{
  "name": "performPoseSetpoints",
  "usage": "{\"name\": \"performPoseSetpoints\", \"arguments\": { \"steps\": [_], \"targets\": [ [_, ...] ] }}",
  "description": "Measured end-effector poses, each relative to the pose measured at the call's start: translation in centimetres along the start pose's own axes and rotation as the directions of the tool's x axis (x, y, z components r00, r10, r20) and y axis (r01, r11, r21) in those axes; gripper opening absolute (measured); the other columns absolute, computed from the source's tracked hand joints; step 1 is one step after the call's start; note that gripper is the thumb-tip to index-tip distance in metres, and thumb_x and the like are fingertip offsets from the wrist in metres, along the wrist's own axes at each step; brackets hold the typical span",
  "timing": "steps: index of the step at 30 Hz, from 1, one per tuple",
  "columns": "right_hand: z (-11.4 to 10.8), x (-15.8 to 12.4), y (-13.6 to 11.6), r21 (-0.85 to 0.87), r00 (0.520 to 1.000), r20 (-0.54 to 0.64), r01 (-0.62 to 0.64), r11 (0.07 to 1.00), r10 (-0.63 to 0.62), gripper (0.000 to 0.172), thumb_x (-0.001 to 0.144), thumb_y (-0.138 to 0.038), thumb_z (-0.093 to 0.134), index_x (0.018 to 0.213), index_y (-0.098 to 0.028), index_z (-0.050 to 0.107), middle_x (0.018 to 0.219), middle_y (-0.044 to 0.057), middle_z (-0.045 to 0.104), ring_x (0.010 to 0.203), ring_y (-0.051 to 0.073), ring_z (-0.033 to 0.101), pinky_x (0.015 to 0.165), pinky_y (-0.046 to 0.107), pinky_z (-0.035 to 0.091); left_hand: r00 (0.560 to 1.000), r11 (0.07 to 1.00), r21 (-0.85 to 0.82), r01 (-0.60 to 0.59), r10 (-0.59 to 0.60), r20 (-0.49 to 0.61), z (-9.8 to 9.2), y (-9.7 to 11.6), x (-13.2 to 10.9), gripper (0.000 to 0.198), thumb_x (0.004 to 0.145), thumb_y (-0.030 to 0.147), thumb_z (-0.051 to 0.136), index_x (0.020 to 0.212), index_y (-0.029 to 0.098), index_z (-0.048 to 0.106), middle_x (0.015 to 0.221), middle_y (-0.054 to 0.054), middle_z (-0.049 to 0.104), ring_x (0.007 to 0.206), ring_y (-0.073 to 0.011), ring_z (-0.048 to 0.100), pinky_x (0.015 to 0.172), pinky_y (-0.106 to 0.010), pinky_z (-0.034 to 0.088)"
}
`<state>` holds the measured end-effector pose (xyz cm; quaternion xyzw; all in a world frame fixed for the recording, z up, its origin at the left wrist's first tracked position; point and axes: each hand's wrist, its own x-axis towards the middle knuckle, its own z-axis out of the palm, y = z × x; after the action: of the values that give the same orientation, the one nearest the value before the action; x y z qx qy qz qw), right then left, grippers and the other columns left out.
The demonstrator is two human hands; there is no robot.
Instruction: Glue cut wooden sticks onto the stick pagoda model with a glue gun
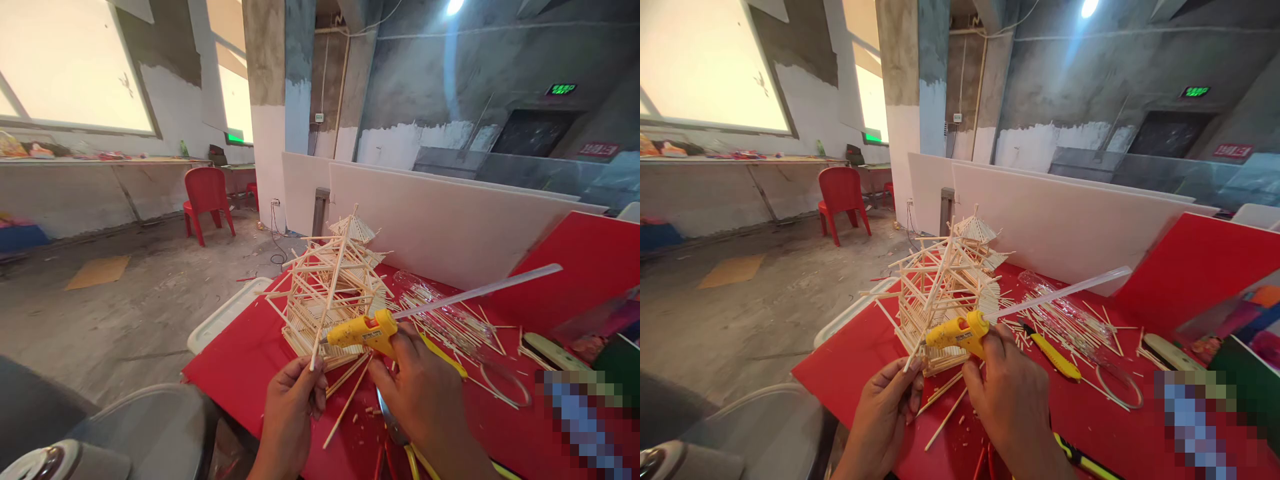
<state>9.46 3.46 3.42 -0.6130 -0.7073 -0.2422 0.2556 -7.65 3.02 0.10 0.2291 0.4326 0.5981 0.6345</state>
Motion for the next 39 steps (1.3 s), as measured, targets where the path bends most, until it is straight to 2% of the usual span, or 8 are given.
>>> {"name": "performPoseSetpoints", "arguments": {
  "steps": [7,13,25,39],
  "targets": [
    [0.2,0.0,0.0,0.006,1.0,-0.004,-0.005,1.0,0.005,0.03,0.086,-0.032,0.049,0.106,-0.016,0.064,0.108,0.015,0.07,0.076,0.025,0.07,0.056,0.032,0.05,1.0,1.0,-0.024,-0.02,0.021,0.006,-0.1,-0.4,0.2,0.039,0.06,0.046,0.087,0.059,0.013,0.064,0.051,0.002,0.059,0.036,-0.0032,0.042,0.033,-0.014,0.028],
    [0.3,-0.1,0.0,0.016,1.0,-0.01,-0.021,1.0,0.021,0.028,0.085,-0.032,0.05,0.105,-0.019,0.064,0.106,0.013,0.071,0.077,0.024,0.07,0.058,0.03,0.049,0.999,0.999,-0.022,-0.047,0.047,0.015,-0.4,-1.1,0.2,0.039,0.064,0.046,0.085,0.059,0.013,0.064,0.05,0.002,0.058,0.036,-0.0032,0.042,0.034,-0.014,0.028],
    [0.2,-0.3,0.3,-0.03,0.998,-0.059,0.011,0.999,-0.013,0.029,0.088,-0.032,0.044,0.103,-0.016,0.062,0.104,0.016,0.072,0.072,0.025,0.072,0.053,0.033,0.051,0.996,0.996,-0.051,-0.079,0.077,-0.039,-0.2,-1.1,0.2,0.036,0.062,0.044,0.086,0.061,0.014,0.066,0.053,0.002,0.06,0.038,-0.0035,0.044,0.035,-0.014,0.029],
    [0.2,-0.3,0.3,-0.014,0.999,-0.054,0.006,1.0,-0.007,0.028,0.087,-0.031,0.045,0.103,-0.016,0.062,0.104,0.016,0.072,0.074,0.026,0.072,0.054,0.034,0.053,0.997,0.994,-0.078,-0.077,0.076,-0.016,-0.4,-1.8,0.8,0.033,0.065,0.038,0.086,0.062,0.014,0.065,0.053,0.002,0.059,0.038,-0.003,0.043,0.034,-0.014,0.029]
  ]
}}
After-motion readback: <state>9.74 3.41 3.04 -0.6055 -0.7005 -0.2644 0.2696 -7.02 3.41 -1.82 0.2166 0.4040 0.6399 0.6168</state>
